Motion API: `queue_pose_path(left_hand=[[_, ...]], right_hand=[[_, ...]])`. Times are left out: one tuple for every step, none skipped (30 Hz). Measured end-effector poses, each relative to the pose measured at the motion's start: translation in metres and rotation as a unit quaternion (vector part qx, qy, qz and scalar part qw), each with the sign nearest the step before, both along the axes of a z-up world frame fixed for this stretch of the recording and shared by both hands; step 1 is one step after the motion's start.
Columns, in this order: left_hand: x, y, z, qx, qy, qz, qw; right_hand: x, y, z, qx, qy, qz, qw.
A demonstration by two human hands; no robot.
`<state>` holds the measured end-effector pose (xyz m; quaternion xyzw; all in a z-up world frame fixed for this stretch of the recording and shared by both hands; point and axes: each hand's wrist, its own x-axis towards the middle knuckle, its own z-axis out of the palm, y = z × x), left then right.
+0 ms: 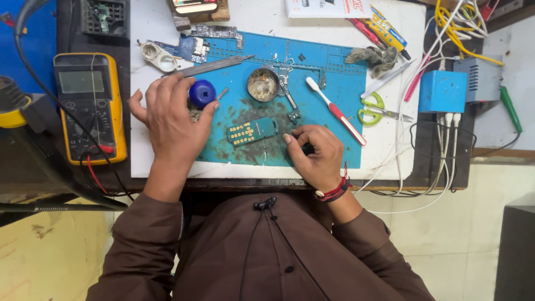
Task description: The person solders a small green circuit board using a soldering iron and flux. They wipe the board with a cloth, then use a toothbrush to clean the soldered area. The person continues soldering different sections of the board and briefly handles a second circuit board.
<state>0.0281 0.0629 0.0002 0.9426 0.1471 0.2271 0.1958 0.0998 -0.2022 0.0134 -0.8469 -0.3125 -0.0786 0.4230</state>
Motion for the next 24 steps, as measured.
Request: queue_pose_path(left_hand=[[-0.002, -0.001, 0.001, -0.009, -0.010, -0.001, 1.000], [-0.003, -0.001, 0.002, -0.019, -0.019, -0.003, 1.000], [-0.005, -0.002, 0.003, -0.027, -0.025, -0.003, 0.999], [-0.007, -0.003, 0.003, -0.035, -0.031, -0.004, 0.999], [-0.010, -0.004, 0.002, -0.044, -0.037, -0.003, 0.998], [-0.013, -0.005, 0.002, -0.078, -0.033, 0.011, 0.996], [-0.014, -0.008, 0.000, -0.113, -0.029, 0.022, 0.993], [-0.017, -0.012, -0.001, -0.147, -0.026, 0.034, 0.988], [-0.019, -0.016, -0.002, -0.219, -0.070, 0.016, 0.973], [-0.023, -0.023, -0.004, -0.289, -0.115, -0.002, 0.950], [-0.027, -0.028, -0.005, -0.356, -0.159, -0.020, 0.921], [-0.031, -0.033, -0.006, -0.349, -0.168, -0.026, 0.922], [-0.036, -0.038, -0.007, -0.341, -0.177, -0.033, 0.923], [-0.041, -0.043, -0.009, -0.333, -0.187, -0.040, 0.923], [-0.044, -0.047, -0.010, -0.333, -0.178, -0.032, 0.926], [-0.047, -0.051, -0.012, -0.332, -0.169, -0.024, 0.928], [-0.047, -0.052, -0.013, -0.329, -0.162, -0.015, 0.930], [-0.046, -0.052, -0.014, -0.278, -0.154, -0.019, 0.948], [-0.047, -0.053, -0.014, -0.226, -0.144, -0.021, 0.963], [-0.047, -0.053, -0.015, -0.174, -0.134, -0.022, 0.975], [-0.048, -0.053, -0.015, -0.182, -0.130, -0.017, 0.975], [-0.047, -0.053, -0.016, -0.190, -0.126, -0.012, 0.974], [-0.047, -0.053, -0.015, -0.199, -0.121, -0.009, 0.972], [-0.046, -0.052, -0.015, -0.196, -0.139, -0.008, 0.971]], right_hand=[[0.001, 0.000, -0.001, 0.002, 0.002, 0.000, 1.000], [0.001, 0.000, -0.002, 0.005, 0.003, -0.001, 1.000], [0.002, 0.000, -0.003, 0.007, 0.005, 0.001, 1.000], [0.003, 0.000, -0.004, 0.007, 0.005, -0.001, 1.000], [0.002, -0.001, -0.004, 0.007, 0.005, -0.001, 1.000], [0.000, -0.001, -0.005, 0.006, 0.006, -0.002, 1.000], [0.000, -0.002, -0.004, 0.014, 0.008, -0.002, 1.000], [-0.001, -0.001, -0.003, 0.022, 0.011, -0.001, 1.000], [0.000, 0.001, 0.000, 0.031, 0.012, -0.001, 0.999], [0.001, 0.005, 0.004, 0.042, 0.009, 0.007, 0.999], [0.001, 0.010, 0.009, 0.054, 0.005, 0.015, 0.998], [0.002, 0.017, 0.016, 0.065, 0.001, 0.024, 0.998], [0.004, 0.025, 0.023, 0.067, -0.002, 0.046, 0.997], [0.008, 0.036, 0.030, 0.070, -0.006, 0.069, 0.995], [0.013, 0.048, 0.038, 0.073, -0.010, 0.092, 0.993], [0.016, 0.062, 0.046, 0.081, -0.030, 0.120, 0.989], [0.021, 0.079, 0.052, 0.091, -0.053, 0.151, 0.983], [0.024, 0.095, 0.059, 0.089, -0.064, 0.175, 0.978], [0.026, 0.113, 0.063, 0.086, -0.073, 0.200, 0.973], [0.029, 0.133, 0.066, 0.072, -0.093, 0.225, 0.967], [0.033, 0.153, 0.067, 0.057, -0.113, 0.250, 0.960], [0.036, 0.175, 0.067, 0.049, -0.122, 0.264, 0.956], [0.039, 0.197, 0.065, 0.041, -0.131, 0.275, 0.952], [0.043, 0.220, 0.063, 0.004, -0.153, 0.268, 0.951]])
